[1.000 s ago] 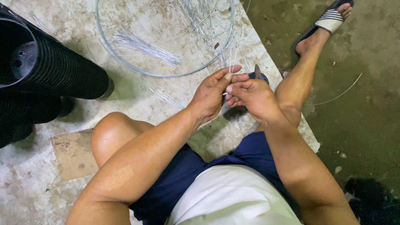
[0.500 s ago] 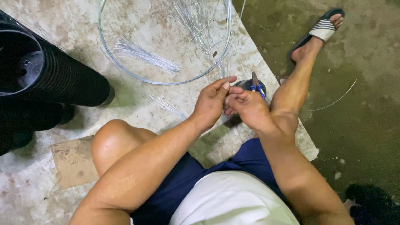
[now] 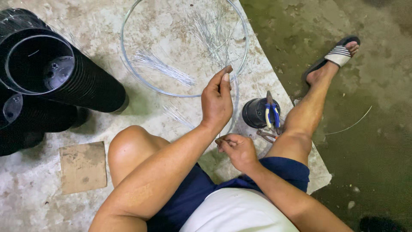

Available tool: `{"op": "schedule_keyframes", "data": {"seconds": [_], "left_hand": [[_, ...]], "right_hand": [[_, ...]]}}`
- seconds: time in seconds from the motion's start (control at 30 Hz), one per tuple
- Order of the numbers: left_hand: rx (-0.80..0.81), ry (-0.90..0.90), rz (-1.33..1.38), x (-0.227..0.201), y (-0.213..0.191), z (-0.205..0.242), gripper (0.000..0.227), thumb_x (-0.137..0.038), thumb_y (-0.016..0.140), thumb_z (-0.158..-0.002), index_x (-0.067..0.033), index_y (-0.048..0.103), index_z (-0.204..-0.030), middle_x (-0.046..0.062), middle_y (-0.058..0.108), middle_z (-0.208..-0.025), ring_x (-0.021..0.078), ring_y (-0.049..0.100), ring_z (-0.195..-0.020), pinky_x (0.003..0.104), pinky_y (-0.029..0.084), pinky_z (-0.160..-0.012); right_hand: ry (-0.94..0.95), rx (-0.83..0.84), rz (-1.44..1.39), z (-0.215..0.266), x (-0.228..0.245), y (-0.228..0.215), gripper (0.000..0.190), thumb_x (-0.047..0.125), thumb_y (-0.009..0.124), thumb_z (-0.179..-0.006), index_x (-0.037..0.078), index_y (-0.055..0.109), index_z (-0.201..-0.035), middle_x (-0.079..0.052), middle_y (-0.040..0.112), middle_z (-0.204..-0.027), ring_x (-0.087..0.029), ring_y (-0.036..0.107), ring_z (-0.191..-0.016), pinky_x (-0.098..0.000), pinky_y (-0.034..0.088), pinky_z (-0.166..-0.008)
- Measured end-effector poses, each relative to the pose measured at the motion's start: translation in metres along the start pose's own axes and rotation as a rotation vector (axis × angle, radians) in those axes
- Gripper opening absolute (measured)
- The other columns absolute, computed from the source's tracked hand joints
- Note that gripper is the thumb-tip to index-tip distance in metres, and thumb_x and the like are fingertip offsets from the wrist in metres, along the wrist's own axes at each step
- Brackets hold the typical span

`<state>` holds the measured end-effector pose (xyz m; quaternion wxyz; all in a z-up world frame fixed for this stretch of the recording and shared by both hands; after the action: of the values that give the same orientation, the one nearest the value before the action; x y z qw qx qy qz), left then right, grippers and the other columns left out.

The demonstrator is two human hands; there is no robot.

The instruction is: The person sits on the floor and repeatedly cuts thin metal wire into short pieces using pliers. The cut pieces are placed into a nearby container.

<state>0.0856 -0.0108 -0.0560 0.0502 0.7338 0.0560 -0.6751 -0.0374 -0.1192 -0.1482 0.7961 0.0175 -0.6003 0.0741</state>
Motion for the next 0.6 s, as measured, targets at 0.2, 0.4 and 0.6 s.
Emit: {"op": "schedule_keyframes", "data": {"seconds": [0.2, 0.4, 0.6], "left_hand": [[-0.147, 0.2, -0.005, -0.006, -0.009, -0.008, 0.03, -0.021, 0.05, -0.112, -0.0031, 0.067, -0.13, 0.0, 0.067, -0.095, 0.0069, 0.056, -0.082, 0.025, 0.05, -0.075], [-0.166, 0.038, 0.077, -0.004, -0.015, -0.018, 0.032, -0.023, 0.048, -0.111, -0.0046, 0.069, -0.126, -0.005, 0.052, -0.075, 0.0044, 0.04, -0.066, 0.025, 0.037, -0.059], [-0.176, 0.093, 0.007, -0.002, -0.016, -0.02, 0.032, -0.025, 0.047, -0.112, -0.0051, 0.07, -0.122, -0.005, 0.05, -0.072, 0.0052, 0.043, -0.066, 0.025, 0.039, -0.06]], "right_hand": [[-0.082, -0.104, 0.125, 0.008, 0.006, 0.007, 0.012, 0.008, 0.072, -0.093, -0.002, 0.076, -0.092, -0.006, 0.075, -0.074, -0.01, 0.069, -0.066, -0.0255, 0.054, -0.061], [-0.384, -0.217, 0.434, 0.015, 0.028, 0.01, 0.005, 0.006, 0.077, -0.086, 0.003, 0.075, -0.09, -0.01, 0.073, -0.079, -0.017, 0.071, -0.065, -0.0301, 0.054, -0.059], [-0.559, -0.245, 0.58, 0.017, 0.045, 0.009, 0.008, 0.003, 0.077, -0.082, 0.005, 0.071, -0.088, -0.011, 0.069, -0.078, -0.024, 0.071, -0.067, -0.0339, 0.054, -0.059]]}}
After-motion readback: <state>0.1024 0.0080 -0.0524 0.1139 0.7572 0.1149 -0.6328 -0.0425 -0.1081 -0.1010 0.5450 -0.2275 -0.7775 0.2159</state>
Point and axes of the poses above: each hand's wrist, its own z-axis away from the middle knuckle, its own y-axis out of the palm, x = y × z, the point moved 2 cm from there along -z, towards the middle knuckle
